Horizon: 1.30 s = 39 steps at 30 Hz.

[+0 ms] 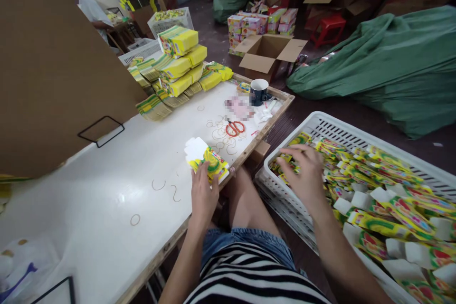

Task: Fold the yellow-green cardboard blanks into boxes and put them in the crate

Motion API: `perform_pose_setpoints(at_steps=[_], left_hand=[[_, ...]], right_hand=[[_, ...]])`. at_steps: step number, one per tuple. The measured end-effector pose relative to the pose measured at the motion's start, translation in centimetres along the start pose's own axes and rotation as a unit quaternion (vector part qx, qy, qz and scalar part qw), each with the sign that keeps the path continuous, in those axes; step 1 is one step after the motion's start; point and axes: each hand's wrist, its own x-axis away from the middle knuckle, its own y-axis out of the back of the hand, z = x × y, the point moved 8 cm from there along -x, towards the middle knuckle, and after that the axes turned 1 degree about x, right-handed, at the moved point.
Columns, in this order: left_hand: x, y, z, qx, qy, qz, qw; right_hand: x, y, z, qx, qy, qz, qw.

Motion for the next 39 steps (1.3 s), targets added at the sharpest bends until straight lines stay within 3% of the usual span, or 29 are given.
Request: perform_pose_setpoints(at_steps=[5,8,10,14,17,18,20,23,25,28,32,35,37,39], left_hand=[[0.8,-1.0,1.8,-0.027,0.000,0.040,0.999],[1.0,-0.5,2.4,-0.023,-0.007,0.036,0.999],[0.9,0.1,3.1,-0.018,0.003,0.027,0.999],[0.3,1.7,4.0,0.032,0.032,-0.012,0.999],[0.1,2.7,3.7,0.192,0.073,-0.067,0.976],[0.1,2.4,3.5,0.273,0.096,-0.060,0.955],[0.2,0.7,2.6,0.436,0.143,0.007,0.889],[0.7,-1.3,0.4,0.578,0.181,0.108,0.788],[0.9,-1.8,-0.4,0.614,0.183,0.129,0.757],[1.1,-2.1,-0.3,0.614,0.189,0.117,0.758],[1.4,-2.1,1.2,0.539,0.214,0.053,0.813],[1.6,-1.1,1.1,0.449,0.192,0.020,0.873],[1.8,-0.5,0.3,0.421,0.170,0.024,0.890],[1.9,-0.2,-0.6,0.428,0.158,0.061,0.888]], right_hand=[[0.9,-12.6,4.3,-0.126,-0.019,0.196,0.972],[1.3,-15.9,5.3,-0.174,-0.058,0.211,0.960],[1.6,-16.4,4.5,-0.250,-0.117,0.207,0.939],[3.1,-16.3,3.1,-0.453,-0.244,0.197,0.835],[4.2,-15.3,3.9,-0.545,-0.287,0.165,0.770],[4.5,-15.0,4.4,-0.562,-0.296,0.165,0.755],[5.2,-14.4,5.5,-0.585,-0.314,0.177,0.726],[5.8,-13.3,6.5,-0.599,-0.331,0.193,0.704],[5.8,-12.5,6.7,-0.590,-0.324,0.199,0.712],[5.7,-11.4,6.6,-0.557,-0.296,0.212,0.747],[6.1,-10.8,6.7,-0.486,-0.236,0.232,0.809],[6.3,-10.3,6.2,-0.424,-0.211,0.197,0.858],[6.2,-9.8,6.1,-0.409,-0.201,0.179,0.872],[5.9,-9.3,6.4,-0.428,-0.180,0.187,0.866]])
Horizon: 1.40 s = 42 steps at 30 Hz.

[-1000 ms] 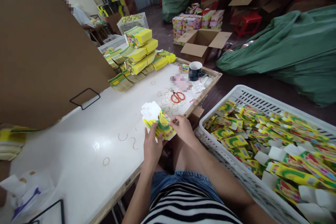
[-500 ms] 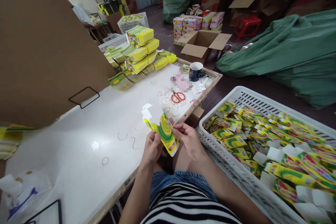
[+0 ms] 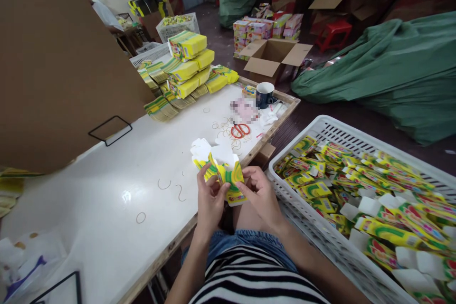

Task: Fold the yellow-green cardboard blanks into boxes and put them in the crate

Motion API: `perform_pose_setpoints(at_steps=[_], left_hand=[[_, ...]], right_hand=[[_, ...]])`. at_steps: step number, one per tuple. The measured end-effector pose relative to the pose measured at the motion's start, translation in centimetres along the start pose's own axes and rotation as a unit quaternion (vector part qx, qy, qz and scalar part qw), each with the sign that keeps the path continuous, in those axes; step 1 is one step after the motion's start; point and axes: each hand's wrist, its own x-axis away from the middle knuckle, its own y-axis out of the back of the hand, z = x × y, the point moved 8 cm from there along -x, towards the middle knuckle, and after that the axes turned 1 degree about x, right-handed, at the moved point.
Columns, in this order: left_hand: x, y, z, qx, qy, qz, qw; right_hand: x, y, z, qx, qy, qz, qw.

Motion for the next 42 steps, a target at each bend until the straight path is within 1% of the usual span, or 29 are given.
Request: perform_pose_setpoints(at_steps=[4,6,10,12,15,17,20,23,24,25,28,29,30,33,35,37,39,42], left_hand=[[0.7,-1.2,-1.0,0.019,0.032,0.111,0.993],[0.9,-1.5,-1.2,0.045,0.046,0.149,0.987],[1.4,-1.7,-1.2,0.079,0.076,0.177,0.978],[1.7,-2.2,-1.1,0.087,0.093,0.193,0.973],[1.9,-2.6,-1.2,0.114,0.104,0.196,0.969],[1.9,-2.8,-1.2,0.120,0.109,0.192,0.968],[1.8,-2.9,-0.7,0.096,0.120,0.198,0.968],[1.4,-2.7,-0.3,0.063,0.108,0.181,0.976],[1.3,-2.6,-0.1,0.045,0.102,0.173,0.979],[1.2,-2.6,-0.1,0.025,0.094,0.165,0.981],[1.2,-2.7,0.0,-0.020,0.074,0.156,0.985],[1.2,-2.9,0.1,-0.022,0.072,0.160,0.984],[1.3,-3.1,0.1,-0.017,0.074,0.166,0.983],[1.4,-3.5,0.3,0.002,0.082,0.179,0.980],[1.2,-3.5,0.2,0.008,0.079,0.174,0.981],[1.0,-3.3,0.1,0.013,0.073,0.167,0.983],[0.9,-3.3,0.0,0.023,0.074,0.167,0.983],[1.1,-4.0,0.1,0.039,0.081,0.177,0.980]], right_hand=[[-0.1,0.1,1.9,-0.036,0.037,0.086,0.995],[-0.2,0.4,2.7,-0.030,0.049,0.123,0.991],[-0.6,0.8,3.4,0.026,0.052,0.196,0.979],[-0.9,1.0,3.6,0.059,0.056,0.211,0.974],[-1.1,1.4,4.0,0.095,0.089,0.188,0.973],[-1.2,1.5,3.9,0.093,0.098,0.170,0.976],[-1.3,2.0,3.0,0.041,0.064,0.148,0.986],[-1.7,3.2,3.0,0.005,0.052,0.103,0.993],[-1.8,3.4,3.1,0.008,0.051,0.101,0.994],[-1.9,3.4,3.3,0.018,0.044,0.113,0.992],[-1.7,2.4,3.3,0.069,0.012,0.201,0.977],[-1.6,2.1,3.4,0.098,0.012,0.217,0.971],[-1.6,1.9,3.4,0.137,0.018,0.216,0.967],[-1.8,2.0,3.7,0.256,0.045,0.167,0.951],[-1.8,2.0,3.7,0.298,0.048,0.149,0.942],[-1.6,1.8,3.7,0.297,0.052,0.151,0.941],[-1.4,1.7,3.8,0.274,0.065,0.157,0.947],[-1.1,2.1,4.1,0.232,0.100,0.128,0.959]])
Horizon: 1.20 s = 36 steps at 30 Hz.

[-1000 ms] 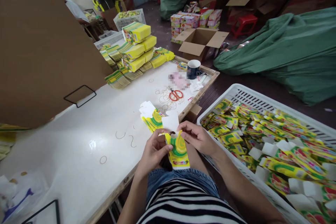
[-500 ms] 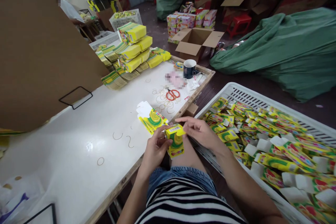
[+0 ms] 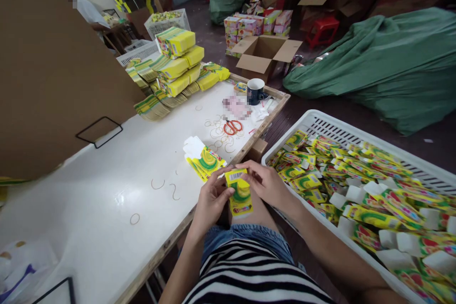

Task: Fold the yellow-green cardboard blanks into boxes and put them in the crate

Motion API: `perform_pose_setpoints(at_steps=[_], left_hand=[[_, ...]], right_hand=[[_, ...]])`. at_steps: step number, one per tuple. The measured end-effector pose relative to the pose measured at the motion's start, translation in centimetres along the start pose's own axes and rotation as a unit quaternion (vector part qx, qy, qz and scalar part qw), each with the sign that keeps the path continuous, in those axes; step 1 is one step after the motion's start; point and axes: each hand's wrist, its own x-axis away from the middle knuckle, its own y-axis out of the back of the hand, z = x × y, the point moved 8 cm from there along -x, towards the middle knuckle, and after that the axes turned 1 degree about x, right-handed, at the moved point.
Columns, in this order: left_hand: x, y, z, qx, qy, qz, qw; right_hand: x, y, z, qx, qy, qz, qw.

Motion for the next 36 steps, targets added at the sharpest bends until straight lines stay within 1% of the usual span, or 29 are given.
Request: perform_pose_setpoints(at_steps=[3,5,6,8,9,10,11,12,13,14,15,17,18,19,20,21,23,24,25,26,27,28,29,30,31,33,34,36], left_hand=[[-0.2,-0.9,0.1,-0.012,-0.024,0.005,1.000],[-0.3,-0.7,-0.2,-0.058,-0.065,-0.014,0.996],[-0.3,-0.2,-0.6,-0.095,-0.089,-0.035,0.991],[0.0,1.5,-1.3,-0.192,-0.135,-0.099,0.967],[0.2,2.5,-1.7,-0.245,-0.154,-0.136,0.947],[0.4,3.6,-2.1,-0.296,-0.168,-0.175,0.924],[0.7,4.5,-2.2,-0.339,-0.176,-0.208,0.901],[0.8,5.4,-2.2,-0.373,-0.177,-0.231,0.881],[0.8,6.0,-1.9,-0.398,-0.172,-0.243,0.868],[0.7,6.5,-1.5,-0.416,-0.164,-0.244,0.861],[0.5,6.8,-1.0,-0.429,-0.155,-0.239,0.857],[0.2,7.2,0.0,-0.444,-0.144,-0.227,0.855],[0.2,7.5,0.2,-0.447,-0.141,-0.224,0.855],[0.3,7.8,0.4,-0.447,-0.138,-0.224,0.855],[0.5,8.1,0.4,-0.446,-0.135,-0.227,0.855],[0.7,8.5,0.3,-0.441,-0.131,-0.234,0.857],[1.3,9.3,-0.3,-0.411,-0.130,-0.267,0.862],[1.7,9.7,-0.6,-0.378,-0.135,-0.288,0.870],[1.9,10.0,-0.9,-0.327,-0.143,-0.301,0.884],[2.0,10.0,-0.9,-0.259,-0.149,-0.300,0.906],[1.8,9.8,-0.7,-0.182,-0.148,-0.280,0.931],[1.3,9.2,-0.3,-0.102,-0.139,-0.244,0.954],[0.9,8.4,0.1,-0.026,-0.122,-0.200,0.972],[0.5,7.4,0.6,0.037,-0.101,-0.154,0.982],[0.2,6.5,0.9,0.086,-0.081,-0.115,0.986],[-0.1,5.1,1.1,0.147,-0.059,-0.066,0.985],[-0.2,4.6,1.1,0.162,-0.055,-0.053,0.984],[-0.2,4.2,1.1,0.169,-0.055,-0.055,0.983]], right_hand=[[0.9,1.5,0.0,-0.031,0.028,-0.054,0.998],[1.9,3.9,-0.2,-0.001,0.033,-0.114,0.993],[2.5,5.6,-0.4,0.040,0.031,-0.162,0.986],[3.8,9.1,-0.6,0.148,0.018,-0.269,0.952],[4.2,10.3,-0.7,0.190,0.012,-0.311,0.931],[4.2,10.8,-0.9,0.212,0.009,-0.334,0.919],[3.8,10.5,-1.3,0.210,0.008,-0.336,0.918],[2.8,9.5,-1.7,0.187,0.007,-0.320,0.929],[1.5,7.6,-2.3,0.149,0.007,-0.286,0.946],[-0.1,5.2,-2.9,0.100,0.000,-0.242,0.965],[-1.6,2.7,-3.6,0.064,-0.017,-0.206,0.976],[-4.6,-2.3,-5.0,0.006,-0.063,-0.131,0.989],[-5.7,-4.2,-5.4,-0.021,-0.072,-0.110,0.991],[-6.5,-5.4,-5.7,-0.034,-0.078,-0.106,0.991],[-7.0,-6.0,-5.8,-0.046,-0.081,-0.109,0.990],[-7.1,-6.2,-5.9,-0.054,-0.083,-0.119,0.988],[-6.5,-5.9,-5.9,-0.071,-0.090,-0.134,0.984],[-5.9,-5.7,-5.9,-0.104,-0.097,-0.135,0.981],[-5.2,-5.7,-5.9,-0.153,-0.106,-0.133,0.974],[-4.4,-5.9,-5.8,-0.213,-0.116,-0.126,0.962],[-3.7,-6.2,-5.6,-0.278,-0.126,-0.118,0.945],[-2.9,-6.7,-5.4,-0.336,-0.137,-0.108,0.925],[-2.3,-7.2,-5.1,-0.380,-0.146,-0.098,0.908],[-1.7,-7.6,-4.8,-0.404,-0.154,-0.087,0.898],[-1.2,-7.9,-4.5,-0.415,-0.157,-0.078,0.892],[-0.6,-7.9,-4.0,-0.417,-0.153,-0.067,0.894],[-0.4,-7.8,-3.8,-0.409,-0.147,-0.066,0.898],[-0.2,-7.2,-3.5,-0.389,-0.138,-0.070,0.908]])
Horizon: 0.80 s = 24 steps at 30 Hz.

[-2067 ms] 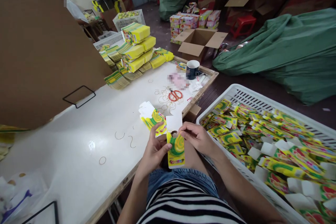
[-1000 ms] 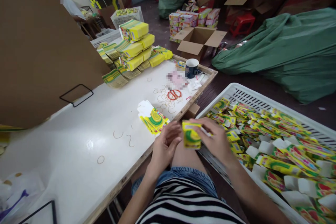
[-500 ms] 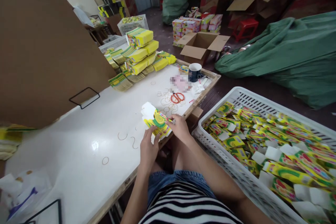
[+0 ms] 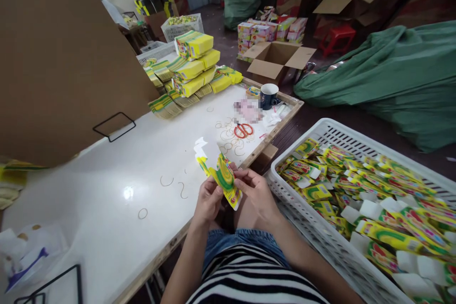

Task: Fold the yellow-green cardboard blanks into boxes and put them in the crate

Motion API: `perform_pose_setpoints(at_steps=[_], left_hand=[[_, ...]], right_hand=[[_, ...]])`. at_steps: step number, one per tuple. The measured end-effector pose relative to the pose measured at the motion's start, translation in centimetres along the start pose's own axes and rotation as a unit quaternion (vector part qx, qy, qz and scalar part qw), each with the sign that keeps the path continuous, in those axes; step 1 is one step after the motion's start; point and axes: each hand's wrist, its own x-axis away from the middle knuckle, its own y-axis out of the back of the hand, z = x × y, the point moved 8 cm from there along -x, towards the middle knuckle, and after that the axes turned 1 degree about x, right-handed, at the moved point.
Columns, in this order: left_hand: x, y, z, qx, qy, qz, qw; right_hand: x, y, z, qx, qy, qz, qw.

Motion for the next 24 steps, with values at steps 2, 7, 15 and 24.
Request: perform_pose_setpoints(at_steps=[2,7,15,24], left_hand=[[0.0,0.1,0.2,-0.004,-0.004,-0.025,1.000],[-0.1,0.9,0.1,-0.064,-0.037,-0.102,0.992],[0.5,1.8,-1.1,-0.152,-0.063,-0.184,0.969],[1.4,-0.4,-1.7,-0.179,-0.049,-0.095,0.978]], right_hand=[[0.2,0.2,0.3,0.014,-0.003,0.001,1.000],[0.8,0.8,1.3,0.113,0.042,-0.046,0.992],[1.5,0.8,1.6,0.218,0.069,-0.021,0.973],[1.3,0.7,3.7,0.157,0.106,0.009,0.982]])
